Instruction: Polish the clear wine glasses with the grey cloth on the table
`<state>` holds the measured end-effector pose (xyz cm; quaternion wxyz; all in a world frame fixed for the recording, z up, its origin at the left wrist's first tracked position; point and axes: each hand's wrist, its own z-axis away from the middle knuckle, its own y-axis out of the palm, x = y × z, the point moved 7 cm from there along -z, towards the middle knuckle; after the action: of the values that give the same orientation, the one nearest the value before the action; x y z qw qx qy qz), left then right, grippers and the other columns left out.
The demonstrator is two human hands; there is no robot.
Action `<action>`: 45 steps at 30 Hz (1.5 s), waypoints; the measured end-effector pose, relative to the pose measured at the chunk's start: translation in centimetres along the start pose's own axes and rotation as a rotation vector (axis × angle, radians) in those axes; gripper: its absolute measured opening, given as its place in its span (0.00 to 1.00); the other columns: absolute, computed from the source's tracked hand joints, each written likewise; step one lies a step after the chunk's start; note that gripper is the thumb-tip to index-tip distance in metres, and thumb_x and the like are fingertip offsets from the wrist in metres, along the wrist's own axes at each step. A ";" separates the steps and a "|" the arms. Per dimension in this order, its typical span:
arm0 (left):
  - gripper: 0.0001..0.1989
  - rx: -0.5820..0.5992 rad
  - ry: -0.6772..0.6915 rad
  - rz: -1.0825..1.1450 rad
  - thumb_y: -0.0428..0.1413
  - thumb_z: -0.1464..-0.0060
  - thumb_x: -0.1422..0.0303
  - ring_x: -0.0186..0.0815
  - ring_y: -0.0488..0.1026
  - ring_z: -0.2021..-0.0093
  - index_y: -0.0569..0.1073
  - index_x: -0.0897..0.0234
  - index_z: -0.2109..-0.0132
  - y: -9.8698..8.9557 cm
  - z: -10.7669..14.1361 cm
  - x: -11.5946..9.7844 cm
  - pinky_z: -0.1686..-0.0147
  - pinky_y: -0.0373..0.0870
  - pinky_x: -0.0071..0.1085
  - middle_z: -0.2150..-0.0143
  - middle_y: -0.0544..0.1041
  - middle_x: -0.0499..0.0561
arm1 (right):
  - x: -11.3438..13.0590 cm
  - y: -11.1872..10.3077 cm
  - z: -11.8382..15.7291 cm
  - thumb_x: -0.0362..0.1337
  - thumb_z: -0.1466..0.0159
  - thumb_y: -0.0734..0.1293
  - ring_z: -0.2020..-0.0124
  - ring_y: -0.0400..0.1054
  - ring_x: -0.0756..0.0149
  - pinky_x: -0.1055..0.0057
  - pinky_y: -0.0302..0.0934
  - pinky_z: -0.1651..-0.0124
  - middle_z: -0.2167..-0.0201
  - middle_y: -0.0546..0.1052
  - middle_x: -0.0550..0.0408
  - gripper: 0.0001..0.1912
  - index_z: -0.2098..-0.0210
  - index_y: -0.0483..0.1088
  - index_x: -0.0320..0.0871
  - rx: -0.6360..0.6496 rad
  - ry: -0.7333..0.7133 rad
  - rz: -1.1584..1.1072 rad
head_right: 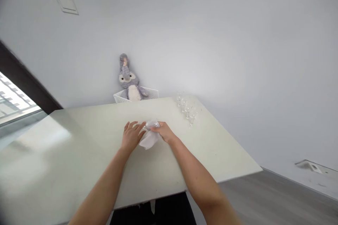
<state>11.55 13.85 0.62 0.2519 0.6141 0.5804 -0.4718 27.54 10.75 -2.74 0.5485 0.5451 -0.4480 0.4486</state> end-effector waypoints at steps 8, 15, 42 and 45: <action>0.15 0.121 0.044 -0.240 0.60 0.59 0.61 0.41 0.66 0.68 0.75 0.50 0.60 0.3 -0.1 2.0 0.53 0.53 0.36 0.81 0.69 0.50 | 1.6 -1.0 0.6 0.37 0.52 0.67 0.71 0.66 0.66 0.73 0.57 0.67 0.72 0.75 0.59 0.11 0.68 0.74 0.42 0.215 -0.109 0.537; 0.16 0.096 0.095 -0.455 0.56 0.54 0.59 0.41 0.66 0.69 0.73 0.51 0.55 0.0 -0.1 1.7 0.59 0.56 0.34 0.77 0.72 0.50 | 3.2 -2.0 0.2 0.37 0.47 0.65 0.67 0.67 0.63 0.67 0.56 0.58 0.72 0.76 0.59 0.07 0.71 0.74 0.47 0.001 -0.305 0.806; 0.20 0.035 0.306 -0.575 0.53 0.49 0.61 0.34 0.68 0.73 0.67 0.55 0.48 1.9 1.3 -0.1 0.66 0.60 0.29 0.76 0.73 0.49 | -0.7 -1.8 -0.1 0.50 0.43 0.60 0.76 0.69 0.62 0.66 0.62 0.69 0.79 0.74 0.52 0.19 0.68 0.70 0.38 -0.354 0.052 -0.344; 0.21 -0.064 0.103 -0.485 0.53 0.50 0.61 0.33 0.67 0.75 0.67 0.55 0.48 1.4 1.5 0.7 0.69 0.60 0.28 0.76 0.72 0.47 | -1.8 0.7 -0.4 0.51 0.42 0.59 0.70 0.70 0.59 0.63 0.63 0.67 0.74 0.75 0.50 0.21 0.66 0.69 0.38 -0.248 0.071 -0.548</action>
<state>12.37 12.65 -0.97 0.1209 0.4718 0.7374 -0.4679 26.52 11.11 -4.35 0.7268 0.5586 -0.3160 0.2446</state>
